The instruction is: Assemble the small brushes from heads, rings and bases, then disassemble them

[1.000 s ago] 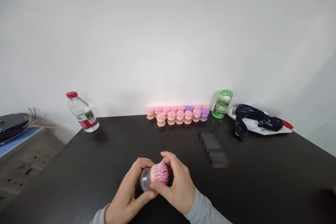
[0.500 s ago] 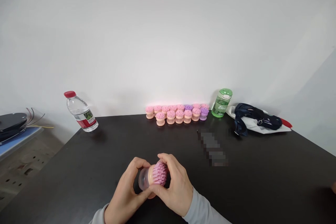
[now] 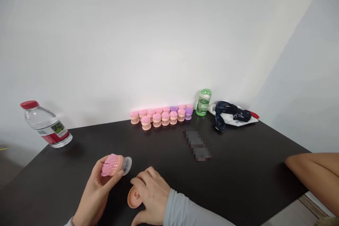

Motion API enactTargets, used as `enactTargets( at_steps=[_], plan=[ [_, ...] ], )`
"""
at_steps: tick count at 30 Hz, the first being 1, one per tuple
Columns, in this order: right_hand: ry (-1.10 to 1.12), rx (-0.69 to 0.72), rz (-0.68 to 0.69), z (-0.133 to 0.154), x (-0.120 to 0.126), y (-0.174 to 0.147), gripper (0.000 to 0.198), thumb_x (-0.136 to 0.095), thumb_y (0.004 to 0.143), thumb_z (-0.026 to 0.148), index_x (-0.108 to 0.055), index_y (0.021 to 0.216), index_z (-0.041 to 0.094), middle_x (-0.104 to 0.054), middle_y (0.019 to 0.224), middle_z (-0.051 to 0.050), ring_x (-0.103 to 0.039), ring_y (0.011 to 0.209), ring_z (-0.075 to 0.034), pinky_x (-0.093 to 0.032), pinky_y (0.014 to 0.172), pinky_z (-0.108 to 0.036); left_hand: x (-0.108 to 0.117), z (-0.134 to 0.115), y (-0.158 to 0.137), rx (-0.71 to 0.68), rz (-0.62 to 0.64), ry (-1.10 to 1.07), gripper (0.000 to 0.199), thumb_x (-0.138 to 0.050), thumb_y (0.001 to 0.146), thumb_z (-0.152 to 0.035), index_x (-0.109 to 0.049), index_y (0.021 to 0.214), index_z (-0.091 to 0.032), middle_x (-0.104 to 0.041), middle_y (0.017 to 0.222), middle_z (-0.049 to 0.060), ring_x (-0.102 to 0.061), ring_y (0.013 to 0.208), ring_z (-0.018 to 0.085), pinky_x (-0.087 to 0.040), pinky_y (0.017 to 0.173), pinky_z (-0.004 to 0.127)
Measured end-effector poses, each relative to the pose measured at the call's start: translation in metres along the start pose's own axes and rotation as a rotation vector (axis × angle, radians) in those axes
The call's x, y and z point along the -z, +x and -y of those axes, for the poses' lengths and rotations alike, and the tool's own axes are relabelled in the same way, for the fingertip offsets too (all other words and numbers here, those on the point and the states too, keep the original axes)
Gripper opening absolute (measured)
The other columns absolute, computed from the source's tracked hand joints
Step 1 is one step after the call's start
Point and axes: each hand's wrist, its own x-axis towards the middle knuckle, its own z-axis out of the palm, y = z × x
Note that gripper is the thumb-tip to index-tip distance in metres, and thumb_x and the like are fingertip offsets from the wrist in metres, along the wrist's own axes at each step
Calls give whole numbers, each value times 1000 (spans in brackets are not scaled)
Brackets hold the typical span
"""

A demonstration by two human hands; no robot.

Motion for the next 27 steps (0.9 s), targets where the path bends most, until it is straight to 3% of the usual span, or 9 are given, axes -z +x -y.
enactTargets(
  at_steps=[5, 9, 12, 15, 20, 27],
  plan=[
    [-97, -56, 57, 1, 1, 1, 68, -85, 65, 45, -58, 119, 14, -64, 105, -11, -54, 97, -29, -51, 88, -40, 3, 7, 3, -6, 28, 110, 57, -83, 64, -40, -53, 110, -25, -63, 104, 1, -58, 104, 25, -46, 92, 35],
    [-97, -168, 21, 8, 21, 1, 55, -76, 73, 28, -55, 122, 14, -59, 112, -12, -55, 99, -28, -51, 88, -39, 2, 4, 2, 62, 84, 81, 56, -83, 64, -41, -54, 109, -25, -65, 100, 0, -58, 97, 23, -49, 84, 30],
    [-51, -218, -40, 12, 39, 1, 59, -65, 75, 13, -47, 131, 13, -55, 120, -13, -53, 106, -27, -50, 92, -37, -2, -1, -1, 110, 144, 64, 57, -83, 63, -42, -55, 109, -24, -67, 97, 1, -59, 92, 22, -49, 80, 29],
    [13, -228, -110, 13, 47, 1, 65, -64, 72, 10, -43, 134, 12, -56, 119, -13, -52, 109, -26, -48, 95, -37, -6, -3, -4, 126, 198, 78, 56, -85, 60, -40, -58, 106, -23, -67, 94, 1, -60, 90, 23, -49, 79, 28],
    [152, -225, -227, 12, 43, 0, 69, -72, 67, 11, -44, 130, 14, -59, 113, -9, -54, 106, -24, -47, 97, -38, -11, -2, -12, 147, 266, -13, 51, -84, 61, -37, -60, 104, -23, -68, 99, 3, -60, 93, 24, -47, 82, 31],
    [336, -225, -329, 15, 40, -4, 69, -71, 66, 3, -45, 126, 24, -58, 115, -5, -60, 99, -21, -52, 89, -37, -11, 4, -18, 221, 315, -253, 50, -86, 62, -34, -62, 104, -22, -63, 89, 0, -56, 82, 16, -45, 76, 27]
  ],
)
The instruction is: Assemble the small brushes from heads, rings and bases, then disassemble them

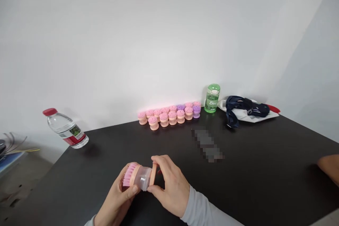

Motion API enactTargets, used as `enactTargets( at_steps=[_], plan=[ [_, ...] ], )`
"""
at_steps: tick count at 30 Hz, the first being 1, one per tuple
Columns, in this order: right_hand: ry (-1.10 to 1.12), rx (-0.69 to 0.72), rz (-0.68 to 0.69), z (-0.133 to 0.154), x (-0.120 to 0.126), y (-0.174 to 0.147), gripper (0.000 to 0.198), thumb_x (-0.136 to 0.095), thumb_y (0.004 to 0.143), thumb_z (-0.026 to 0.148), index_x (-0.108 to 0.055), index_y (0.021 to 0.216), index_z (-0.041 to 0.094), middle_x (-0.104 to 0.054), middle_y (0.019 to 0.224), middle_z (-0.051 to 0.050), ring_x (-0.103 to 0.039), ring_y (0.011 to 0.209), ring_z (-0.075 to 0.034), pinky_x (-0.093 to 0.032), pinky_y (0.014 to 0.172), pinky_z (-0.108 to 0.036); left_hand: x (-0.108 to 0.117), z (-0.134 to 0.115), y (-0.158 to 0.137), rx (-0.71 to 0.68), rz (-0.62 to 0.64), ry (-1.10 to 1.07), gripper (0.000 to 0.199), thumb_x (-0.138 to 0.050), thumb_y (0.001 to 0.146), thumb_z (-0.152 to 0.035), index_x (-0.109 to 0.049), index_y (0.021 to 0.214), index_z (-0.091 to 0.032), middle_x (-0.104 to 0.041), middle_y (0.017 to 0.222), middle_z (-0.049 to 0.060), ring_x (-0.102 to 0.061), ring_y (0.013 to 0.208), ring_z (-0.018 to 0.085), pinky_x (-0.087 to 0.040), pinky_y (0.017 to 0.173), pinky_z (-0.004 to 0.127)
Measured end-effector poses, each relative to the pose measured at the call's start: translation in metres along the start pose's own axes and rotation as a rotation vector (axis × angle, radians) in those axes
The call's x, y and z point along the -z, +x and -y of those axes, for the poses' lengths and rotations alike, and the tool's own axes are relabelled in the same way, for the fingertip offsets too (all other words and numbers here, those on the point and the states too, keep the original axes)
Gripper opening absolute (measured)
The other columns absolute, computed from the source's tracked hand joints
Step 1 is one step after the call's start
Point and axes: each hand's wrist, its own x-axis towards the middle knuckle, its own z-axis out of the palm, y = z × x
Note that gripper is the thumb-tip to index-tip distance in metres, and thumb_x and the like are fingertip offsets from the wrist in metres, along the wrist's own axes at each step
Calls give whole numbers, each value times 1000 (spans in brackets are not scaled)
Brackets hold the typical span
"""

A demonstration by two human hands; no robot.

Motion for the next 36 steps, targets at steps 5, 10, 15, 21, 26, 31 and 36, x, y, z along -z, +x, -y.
enactTargets(
  at_steps=[5, 10, 15, 21, 26, 31, 36],
  plan=[
    [17, -17, -1, 4, -1, -1, 63, -74, 63, -1, -49, 114, 25, -62, 111, -3, -63, 92, -20, -53, 86, -36, 2, 5, 1, 17, 7, -120, 50, -85, 65, -35, -61, 106, -21, -63, 93, 3, -57, 89, 19, -45, 84, 32],
    [16, 52, -27, 5, -4, -2, 62, -80, 59, -4, -53, 107, 25, -66, 102, 0, -63, 88, -19, -54, 82, -32, -2, 4, -2, 7, 6, -109, 48, -86, 64, -34, -60, 101, -21, -62, 88, 2, -55, 84, 17, -45, 80, 30],
    [-6, 159, -102, 3, -5, -2, 56, -83, 62, 1, -55, 104, 24, -65, 108, -3, -63, 89, -20, -56, 79, -30, -5, 2, -5, 5, 14, -91, 47, -87, 62, -31, -59, 99, -20, -61, 87, 1, -54, 82, 16, -44, 75, 28],
    [-20, 209, -111, 1, -4, -3, 52, -82, 69, 9, -56, 111, 24, -65, 110, -5, -65, 89, -20, -57, 81, -30, -5, 1, -5, -1, 26, -114, 43, -86, 63, -28, -58, 95, -20, -60, 83, 0, -52, 78, 14, -44, 74, 27],
    [-52, 228, -106, 2, -4, -3, 49, -80, 75, 16, -56, 118, 25, -66, 110, -5, -66, 91, -21, -56, 83, -31, -3, 3, -4, 3, 41, -109, 43, -86, 62, -28, -57, 92, -19, -59, 81, 0, -50, 75, 13, -42, 71, 26],
    [-71, 228, -104, 2, -4, -4, 38, -76, 80, 27, -59, 114, 24, -68, 109, -5, -66, 95, -23, -56, 88, -34, -2, 7, -5, 17, 38, -111, 42, -86, 64, -29, -56, 92, -19, -57, 80, -1, -49, 74, 13, -41, 70, 26],
    [-70, 233, -107, 2, -5, -3, 32, -72, 84, 37, -61, 110, 23, -69, 109, -8, -68, 94, -25, -58, 84, -36, -2, 8, -6, 24, 28, -105, 42, -86, 63, -30, -55, 90, -19, -57, 79, -1, -47, 73, 12, -40, 69, 25]
  ],
)
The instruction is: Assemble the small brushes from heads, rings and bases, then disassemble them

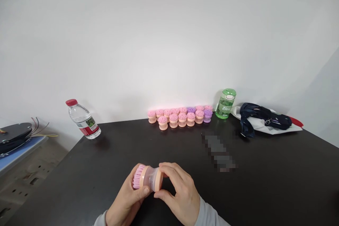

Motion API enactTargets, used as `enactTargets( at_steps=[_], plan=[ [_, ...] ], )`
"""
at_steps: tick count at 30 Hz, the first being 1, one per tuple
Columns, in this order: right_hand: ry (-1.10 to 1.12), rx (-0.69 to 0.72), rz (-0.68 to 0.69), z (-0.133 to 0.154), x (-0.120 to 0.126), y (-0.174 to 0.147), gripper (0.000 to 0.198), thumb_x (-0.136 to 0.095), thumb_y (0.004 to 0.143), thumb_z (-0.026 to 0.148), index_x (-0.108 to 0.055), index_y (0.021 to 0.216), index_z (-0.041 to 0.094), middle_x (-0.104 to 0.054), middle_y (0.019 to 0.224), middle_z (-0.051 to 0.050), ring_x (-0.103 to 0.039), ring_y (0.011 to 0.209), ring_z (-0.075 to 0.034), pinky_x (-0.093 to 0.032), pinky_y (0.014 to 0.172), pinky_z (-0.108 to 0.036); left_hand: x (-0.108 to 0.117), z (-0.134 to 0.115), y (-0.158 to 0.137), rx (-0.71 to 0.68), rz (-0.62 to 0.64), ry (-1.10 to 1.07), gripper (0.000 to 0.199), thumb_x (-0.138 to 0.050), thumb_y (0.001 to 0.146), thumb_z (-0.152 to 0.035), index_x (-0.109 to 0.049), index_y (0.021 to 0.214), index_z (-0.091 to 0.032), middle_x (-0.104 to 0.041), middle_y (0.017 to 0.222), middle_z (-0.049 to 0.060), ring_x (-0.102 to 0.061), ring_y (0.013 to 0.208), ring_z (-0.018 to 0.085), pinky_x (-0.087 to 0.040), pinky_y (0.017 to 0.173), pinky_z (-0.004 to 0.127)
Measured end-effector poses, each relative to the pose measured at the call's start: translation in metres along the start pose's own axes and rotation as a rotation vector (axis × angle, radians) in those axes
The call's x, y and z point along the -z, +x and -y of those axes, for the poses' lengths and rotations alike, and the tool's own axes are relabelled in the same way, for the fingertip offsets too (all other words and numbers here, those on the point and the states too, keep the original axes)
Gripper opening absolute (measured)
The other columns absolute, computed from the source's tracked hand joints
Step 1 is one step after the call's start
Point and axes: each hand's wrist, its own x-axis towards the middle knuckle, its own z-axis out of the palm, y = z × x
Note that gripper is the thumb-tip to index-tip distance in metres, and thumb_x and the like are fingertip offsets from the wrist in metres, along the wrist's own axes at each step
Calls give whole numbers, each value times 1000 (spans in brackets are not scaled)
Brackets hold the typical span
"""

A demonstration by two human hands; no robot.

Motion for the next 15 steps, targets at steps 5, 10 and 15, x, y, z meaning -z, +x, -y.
enactTargets(
  at_steps=[5, 10, 15],
  plan=[
    [-24, 46, -15, 0, -1, -1, 30, -70, 86, 38, -62, 110, 22, -70, 109, -10, -67, 100, -26, -57, 87, -37, -2, -2, 0, -11, -8, 24, 41, -86, 63, -29, -54, 87, -19, -56, 77, -2, -47, 72, 12, -40, 67, 24],
    [-24, 51, -43, -1, -4, -3, 40, -68, 85, 47, -60, 114, 21, -70, 104, -10, -69, 88, -24, -60, 77, -35, -8, -8, -2, -28, 11, 50, 40, -85, 64, -30, -54, 88, -19, -58, 78, -2, -49, 72, 12, -41, 67, 25],
    [12, -6, -49, -4, -5, -5, 44, -66, 83, 55, -59, 110, 21, -71, 87, -6, -69, 73, -21, -59, 66, -32, -10, -9, -4, -54, 10, 83, 41, -85, 64, -29, -53, 88, -20, -57, 76, -3, -47, 68, 11, -39, 65, 23]
  ],
)
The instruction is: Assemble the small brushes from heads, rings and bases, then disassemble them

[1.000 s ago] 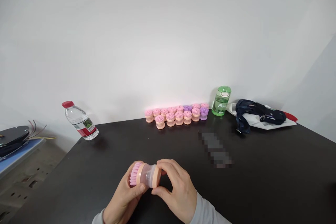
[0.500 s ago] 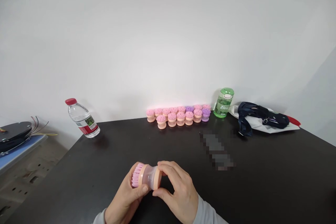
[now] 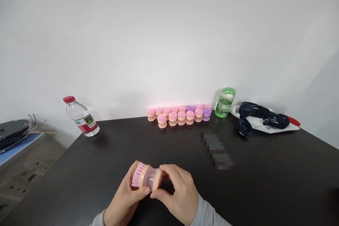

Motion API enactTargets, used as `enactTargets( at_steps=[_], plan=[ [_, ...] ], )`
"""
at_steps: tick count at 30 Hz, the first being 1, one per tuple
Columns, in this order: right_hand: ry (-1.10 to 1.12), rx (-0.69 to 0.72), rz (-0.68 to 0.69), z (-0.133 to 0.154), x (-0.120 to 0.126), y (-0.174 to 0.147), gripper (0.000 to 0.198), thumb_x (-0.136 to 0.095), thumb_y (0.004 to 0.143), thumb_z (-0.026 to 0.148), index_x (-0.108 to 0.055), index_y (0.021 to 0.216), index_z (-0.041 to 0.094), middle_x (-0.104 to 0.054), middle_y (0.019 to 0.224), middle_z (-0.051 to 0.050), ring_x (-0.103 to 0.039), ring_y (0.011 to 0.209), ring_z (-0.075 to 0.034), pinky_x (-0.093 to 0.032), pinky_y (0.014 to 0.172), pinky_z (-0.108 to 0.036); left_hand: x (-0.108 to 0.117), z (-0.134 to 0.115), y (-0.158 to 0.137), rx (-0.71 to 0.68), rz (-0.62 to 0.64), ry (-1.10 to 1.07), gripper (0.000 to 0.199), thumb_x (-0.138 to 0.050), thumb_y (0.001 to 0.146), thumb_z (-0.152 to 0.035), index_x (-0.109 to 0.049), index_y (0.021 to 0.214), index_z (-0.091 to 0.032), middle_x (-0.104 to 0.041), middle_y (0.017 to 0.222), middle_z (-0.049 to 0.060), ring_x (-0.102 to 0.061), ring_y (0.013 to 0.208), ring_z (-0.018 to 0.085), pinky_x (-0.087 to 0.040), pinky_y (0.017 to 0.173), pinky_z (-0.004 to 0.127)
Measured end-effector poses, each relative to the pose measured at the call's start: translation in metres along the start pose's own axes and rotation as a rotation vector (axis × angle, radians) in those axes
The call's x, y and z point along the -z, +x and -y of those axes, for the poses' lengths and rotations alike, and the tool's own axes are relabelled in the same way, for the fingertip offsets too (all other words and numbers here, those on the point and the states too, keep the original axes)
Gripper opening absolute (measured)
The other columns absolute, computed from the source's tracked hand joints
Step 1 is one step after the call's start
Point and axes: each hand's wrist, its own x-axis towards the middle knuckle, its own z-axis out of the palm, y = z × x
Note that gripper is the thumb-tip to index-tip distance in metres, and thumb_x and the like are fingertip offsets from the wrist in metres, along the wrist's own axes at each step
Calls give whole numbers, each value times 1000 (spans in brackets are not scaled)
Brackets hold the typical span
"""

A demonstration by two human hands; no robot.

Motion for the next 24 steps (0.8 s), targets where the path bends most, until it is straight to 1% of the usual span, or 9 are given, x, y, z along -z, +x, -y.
enactTargets(
  at_steps=[3, 5, 8, 11, 13, 14, 18, 21, 24],
  plan=[
    [-4, -33, 35, 1, 2, 0, 40, -63, 87, 53, -59, 110, 21, -71, 89, -6, -68, 73, -21, -58, 68, -33, 2, 2, 0, -21, -4, 40, 41, -84, 64, -28, -52, 87, -21, -57, 75, -3, -48, 67, 11, -40, 63, 23],
    [27, -82, 71, 3, 4, 0, 36, -60, 89, 50, -59, 109, 20, -71, 90, -6, -68, 73, -20, -58, 68, -32, 4, 4, 1, -50, 8, 80, 41, -85, 63, -28, -52, 87, -21, -59, 76, -3, -50, 67, 12, -40, 63, 23],
    [148, -242, 161, 6, 5, 2, 30, -47, 96, 46, -59, 105, 20, -69, 77, -3, -68, 65, -18, -56, 63, -29, 8, 5, 2, -108, 47, 178, 44, -85, 61, -26, -55, 92, -21, -66, 90, 4, -58, 75, 18, -45, 67, 28],
    [373, -459, 254, 4, 1, 3, 38, -35, 100, 50, -56, 102, 18, -64, 57, 2, -65, 50, -16, -54, 51, -27, 11, 5, 2, -142, 73, 258, 46, -85, 61, -24, -57, 98, -22, -68, 102, 7, -62, 82, 22, -48, 72, 33],
    [532, -574, 271, 0, -2, 1, 45, -32, 98, 56, -52, 105, 17, -63, 53, 2, -64, 44, -17, -52, 44, -26, 11, 5, 2, -151, 81, 271, 46, -84, 62, -24, -57, 100, -23, -67, 103, 7, -62, 83, 23, -48, 74, 34],
    [585, -607, 266, -2, -4, 1, 48, -31, 98, 59, -51, 108, 16, -63, 53, 1, -64, 43, -17, -52, 43, -26, 11, 6, 2, -151, 82, 269, 46, -84, 63, -25, -57, 101, -23, -67, 104, 8, -62, 84, 23, -48, 75, 34],
    [627, -592, 255, -9, -6, 0, 53, -32, 97, 61, -46, 118, 14, -65, 57, 0, -64, 44, -16, -52, 44, -27, 9, 6, 1, -135, 53, 234, 45, -82, 67, -28, -54, 101, -23, -67, 102, 7, -61, 81, 21, -48, 74, 33],
    [607, -561, 291, -9, -6, 1, 49, -37, 97, 58, -46, 119, 15, -64, 60, 0, -63, 44, -15, -52, 45, -26, 8, 7, 1, -138, 14, 245, 44, -82, 67, -29, -53, 101, -23, -67, 96, 5, -60, 80, 19, -48, 72, 31],
    [577, -494, 323, -7, -5, 2, 46, -58, 90, 49, -46, 122, 19, -67, 74, -1, -64, 52, -14, -55, 52, -29, 9, 6, 1, -149, -54, 264, 44, -83, 66, -29, -53, 98, -23, -64, 84, 1, -55, 72, 16, -46, 66, 26]
  ],
)
